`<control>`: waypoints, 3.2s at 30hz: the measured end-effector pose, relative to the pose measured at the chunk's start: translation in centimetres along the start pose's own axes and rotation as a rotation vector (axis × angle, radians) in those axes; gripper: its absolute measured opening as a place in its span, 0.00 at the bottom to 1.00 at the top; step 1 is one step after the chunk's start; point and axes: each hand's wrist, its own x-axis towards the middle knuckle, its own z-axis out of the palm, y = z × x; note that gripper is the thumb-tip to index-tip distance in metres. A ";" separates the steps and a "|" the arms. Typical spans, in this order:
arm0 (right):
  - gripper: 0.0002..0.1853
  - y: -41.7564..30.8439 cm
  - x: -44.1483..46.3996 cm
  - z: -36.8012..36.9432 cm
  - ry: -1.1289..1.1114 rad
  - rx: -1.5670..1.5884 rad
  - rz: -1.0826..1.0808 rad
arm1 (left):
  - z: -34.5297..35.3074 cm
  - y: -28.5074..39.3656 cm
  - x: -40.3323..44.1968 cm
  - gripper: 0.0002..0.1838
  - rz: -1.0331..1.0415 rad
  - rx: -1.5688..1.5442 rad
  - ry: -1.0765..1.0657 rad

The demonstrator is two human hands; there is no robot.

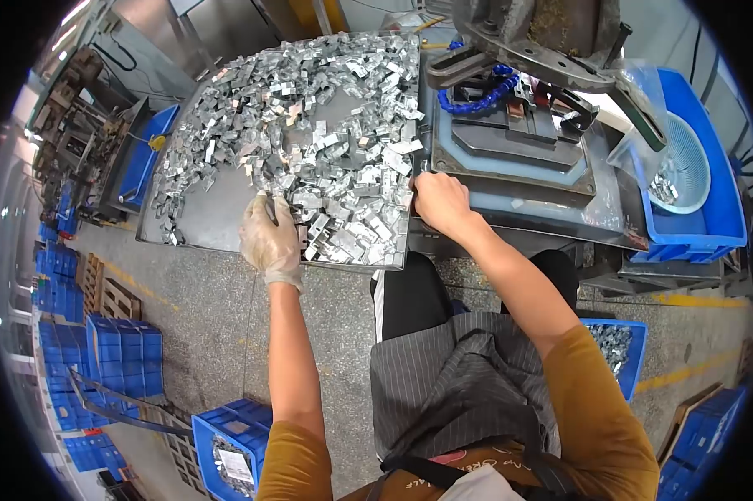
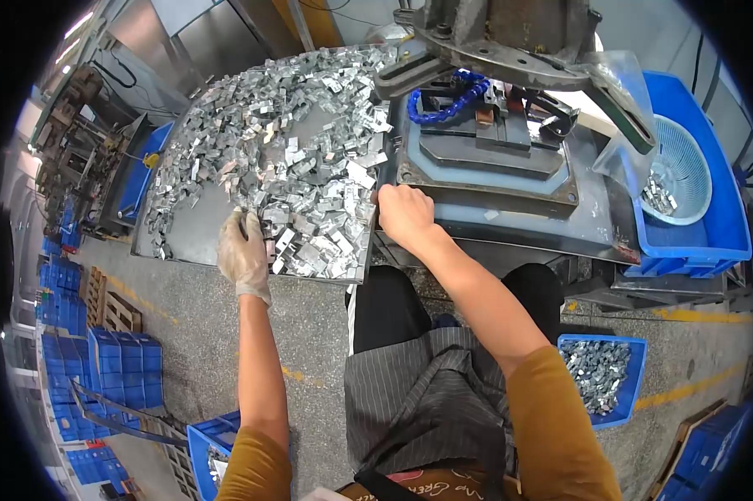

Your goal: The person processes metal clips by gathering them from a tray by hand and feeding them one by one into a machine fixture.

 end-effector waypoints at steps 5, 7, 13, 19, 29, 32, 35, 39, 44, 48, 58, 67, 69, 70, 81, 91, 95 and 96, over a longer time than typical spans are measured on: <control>0.08 0.1 -0.5 -0.3 0.015 -0.054 -0.086 | 0.1 -0.1 -0.1 0.21 0.004 0.026 0.039; 0.08 0.2 -0.7 -1.0 -0.014 -0.098 -0.105 | -0.2 0.3 -0.1 0.21 -0.011 0.020 0.029; 0.07 1.1 -1.4 -1.2 0.074 -0.005 -0.086 | -0.3 0.4 0.0 0.21 -0.030 -0.004 0.005; 0.07 -0.1 0.1 -0.3 0.048 0.029 -0.001 | 0.0 0.1 0.1 0.22 -0.027 -0.020 -0.004; 0.08 0.0 -0.4 -1.3 0.020 -0.029 -0.036 | -0.3 0.4 0.1 0.22 -0.043 -0.024 -0.020; 0.11 0.9 -2.0 -3.3 0.016 -0.058 -0.069 | -0.3 0.4 -0.1 0.21 -0.040 -0.020 -0.005; 0.14 2.7 -3.3 -5.0 0.010 -0.083 -0.033 | -0.2 0.4 0.0 0.22 -0.071 -0.048 -0.010; 0.14 5.5 -5.0 -9.0 0.114 0.081 -0.080 | -1.1 1.0 -0.2 0.22 0.010 -0.043 0.030; 0.17 10.4 -3.4 -15.0 0.280 0.086 -0.100 | -0.9 0.8 -0.2 0.20 0.012 -0.055 0.007; 0.16 13.3 -1.1 -17.2 0.221 0.109 -0.081 | -0.4 0.3 0.0 0.20 0.010 -0.011 0.011; 0.12 15.5 0.5 -17.2 0.285 0.061 -0.192 | -0.2 0.1 0.0 0.20 0.008 -0.011 0.020; 0.13 10.8 -6.9 -12.4 -0.112 -0.187 -0.342 | -0.5 0.5 0.0 0.23 -0.030 -0.008 -0.021; 0.14 11.6 -6.9 -10.9 -0.089 -0.250 -0.371 | -0.5 0.3 0.2 0.23 -0.012 -0.062 -0.029; 0.14 11.4 -7.2 -10.6 -0.079 -0.284 -0.383 | -0.8 0.6 0.1 0.23 -0.002 -0.091 -0.036; 0.07 10.1 -8.5 -8.0 0.159 -0.239 0.013 | -1.5 0.5 0.1 0.29 0.027 -0.044 -0.155; 0.08 11.4 -10.3 -11.6 0.250 1.071 0.348 | -0.1 -0.2 -0.2 0.23 0.035 -0.103 0.023; 0.08 11.5 -8.8 -12.9 0.305 1.189 0.306 | 0.1 -0.3 -0.1 0.21 0.038 -0.014 0.009; 0.08 11.6 -7.9 -13.3 0.332 1.200 0.292 | 0.2 -0.3 -0.1 0.21 0.043 -0.015 0.028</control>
